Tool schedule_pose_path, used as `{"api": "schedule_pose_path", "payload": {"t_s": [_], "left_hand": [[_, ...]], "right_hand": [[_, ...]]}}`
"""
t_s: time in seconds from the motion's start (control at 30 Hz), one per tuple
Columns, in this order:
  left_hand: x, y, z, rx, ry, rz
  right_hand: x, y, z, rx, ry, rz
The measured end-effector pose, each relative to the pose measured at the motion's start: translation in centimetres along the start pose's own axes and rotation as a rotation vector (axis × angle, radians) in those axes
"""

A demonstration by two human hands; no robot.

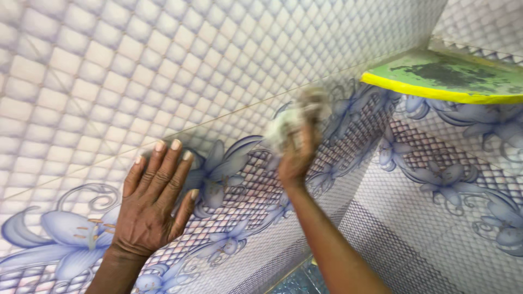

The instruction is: The person cleans a wall-mounted corner shelf and the adjacent tiled walls in a bathroom using a cloth and a sponge. They move a green mug and a soap bottle to access the surfaces and wipe them repeatedly.

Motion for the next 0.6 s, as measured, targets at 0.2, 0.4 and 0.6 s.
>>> {"api": "schedule_pose_path", "payload": {"t_s": [0.2, 0.4, 0.6], "left_hand": [[1.2, -0.6, -1.2, -0.042, -0.020, -0.164], [1.1, 1.0, -1.4, -0.015, 0.006, -0.183], [2.3, 3.7, -3.5, 0.059, 0.066, 0.018]], "right_hand": [[0.3, -6.7, -9.8, -0.252, 0.191, -0.181], [3.0, -2.8, -11.8, 0.594, 0.945, -0.498], [2.0, -4.7, -4.1, -0.290, -0.240, 0.220]]}}
Point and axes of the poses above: each hand's wrist, its own z-axis towards the middle knuckle, its own y-axis out of the back of the hand, x = y × z, the point moved 1 cm from there along z, towards the middle knuckle, and after that the axes turned 7 degrees about -x, right-handed, at the moved point
